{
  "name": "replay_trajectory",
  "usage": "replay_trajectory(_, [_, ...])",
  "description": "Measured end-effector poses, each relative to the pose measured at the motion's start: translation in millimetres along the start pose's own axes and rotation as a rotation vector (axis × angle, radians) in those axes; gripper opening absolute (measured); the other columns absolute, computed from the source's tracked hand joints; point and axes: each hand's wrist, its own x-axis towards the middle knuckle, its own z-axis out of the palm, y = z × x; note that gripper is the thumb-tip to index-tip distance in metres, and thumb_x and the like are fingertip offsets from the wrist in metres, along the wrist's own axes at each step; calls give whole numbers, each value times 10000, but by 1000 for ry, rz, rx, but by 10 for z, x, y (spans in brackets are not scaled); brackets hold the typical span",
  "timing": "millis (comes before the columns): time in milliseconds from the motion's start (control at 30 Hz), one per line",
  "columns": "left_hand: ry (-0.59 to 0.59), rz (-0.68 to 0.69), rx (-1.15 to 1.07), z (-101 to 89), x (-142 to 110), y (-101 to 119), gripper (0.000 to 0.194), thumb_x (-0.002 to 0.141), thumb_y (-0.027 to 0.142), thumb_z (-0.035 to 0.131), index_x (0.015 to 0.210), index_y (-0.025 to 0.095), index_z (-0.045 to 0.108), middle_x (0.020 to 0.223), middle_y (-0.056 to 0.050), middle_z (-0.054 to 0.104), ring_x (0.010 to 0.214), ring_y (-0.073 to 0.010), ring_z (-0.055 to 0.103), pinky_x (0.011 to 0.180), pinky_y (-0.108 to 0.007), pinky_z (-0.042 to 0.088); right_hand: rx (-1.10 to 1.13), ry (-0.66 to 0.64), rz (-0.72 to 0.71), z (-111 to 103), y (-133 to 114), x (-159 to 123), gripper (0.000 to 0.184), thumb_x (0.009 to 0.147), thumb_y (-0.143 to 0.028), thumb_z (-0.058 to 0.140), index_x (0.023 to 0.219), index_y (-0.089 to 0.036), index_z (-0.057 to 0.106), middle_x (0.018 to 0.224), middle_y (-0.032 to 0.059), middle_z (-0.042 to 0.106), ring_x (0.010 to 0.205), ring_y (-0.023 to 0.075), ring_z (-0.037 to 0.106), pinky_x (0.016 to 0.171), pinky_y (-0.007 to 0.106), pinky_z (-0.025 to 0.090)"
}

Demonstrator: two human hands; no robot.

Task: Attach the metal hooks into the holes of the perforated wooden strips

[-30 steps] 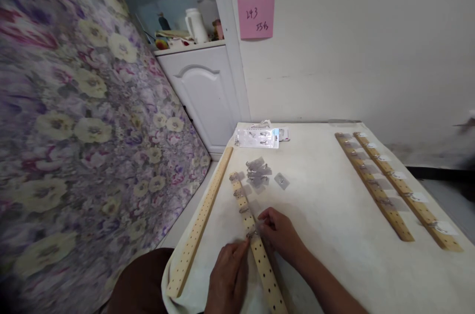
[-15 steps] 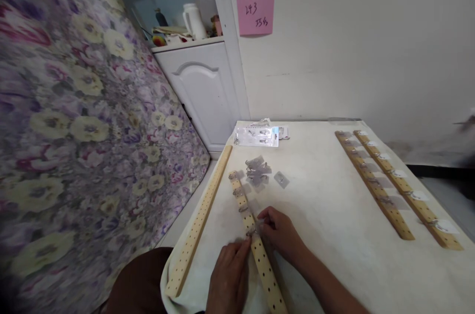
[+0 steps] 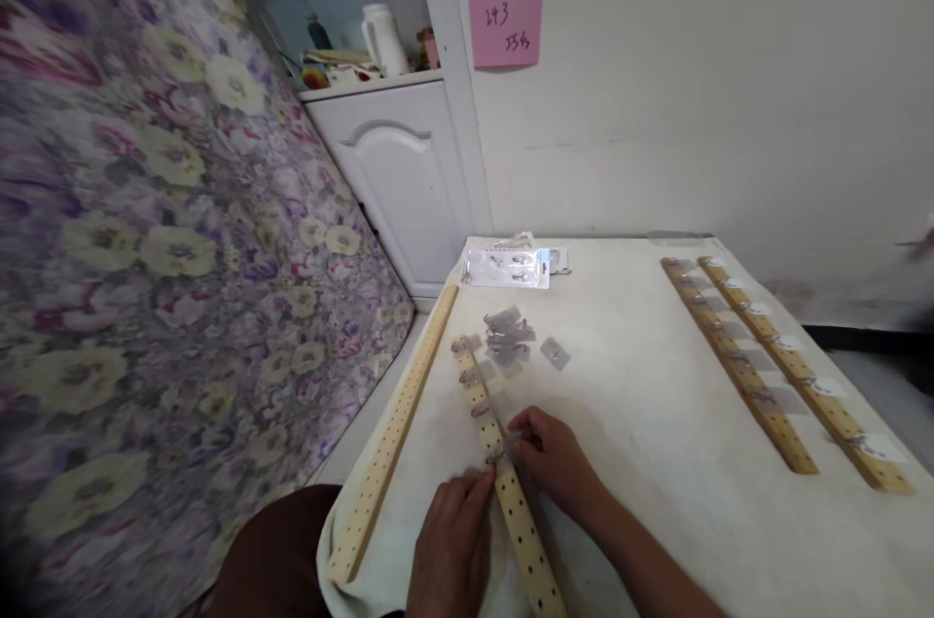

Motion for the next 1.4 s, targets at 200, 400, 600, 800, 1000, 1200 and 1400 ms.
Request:
replay_trajectory(200, [76, 66, -24, -7, -33, -21, 435, 843, 68, 380, 1259, 130, 487, 1033, -136, 588, 926, -221, 533, 781, -381, 519, 8, -15, 19, 6, 0, 8, 153, 732, -152, 502, 864, -180, 573, 630, -40, 543, 485, 83, 470, 455, 191, 381])
replay_trajectory(400, [70, 77, -7, -4, -26, -26, 447, 830, 62, 386, 1262, 126, 486, 1028, -136, 594, 917, -224, 536, 767, -385, 523, 46, -31, 43, 12, 22, 5, 144, 739, -161, 499, 871, -182, 555, 607, -51, 510, 448, 78, 454, 406, 182, 370])
replay_trajectory(600, [34, 43, 46, 5, -18, -8, 458, 811, 58, 384, 1244, 141, 506, 1022, -126, 599, 904, -227, 541, 773, -398, 525, 35, -21, 16, 14, 30, 11, 143, 736, -160, 499, 865, -177, 561, 606, -51, 508, 443, 76, 444, 413, 191, 364])
replay_trajectory(800, [47, 54, 77, 10, -24, -12, 450, 814, 51, 385, 1242, 126, 504, 1037, -134, 599, 922, -228, 538, 780, -393, 526, -1, -11, 20, 10, 11, 13, 143, 733, -150, 495, 856, -177, 563, 612, -43, 529, 464, 81, 460, 440, 194, 361])
replay_trajectory(1000, [56, 62, 89, 15, -15, -17, 464, 808, 39, 400, 1255, 127, 487, 1023, -127, 595, 910, -220, 540, 770, -380, 526, -34, 0, 1, 6, -8, 0, 156, 721, -130, 488, 846, -176, 568, 605, -45, 527, 480, 83, 464, 465, 197, 365])
replay_trajectory(1200, [38, 71, 110, 22, -23, -14, 476, 812, 30, 390, 1273, 128, 463, 1021, -125, 585, 898, -220, 534, 762, -386, 524, -23, 0, 2, 16, 9, 9, 155, 728, -147, 492, 860, -178, 566, 616, -45, 531, 478, 84, 466, 463, 199, 371])
replay_trajectory(1400, [65, 71, 149, 59, -10, -17, 434, 823, 32, 382, 1230, 132, 495, 996, -116, 585, 875, -219, 536, 744, -385, 519, 6, -16, 26, 18, 2, 3, 148, 727, -159, 486, 858, -178, 551, 607, -48, 515, 460, 86, 454, 419, 190, 362])
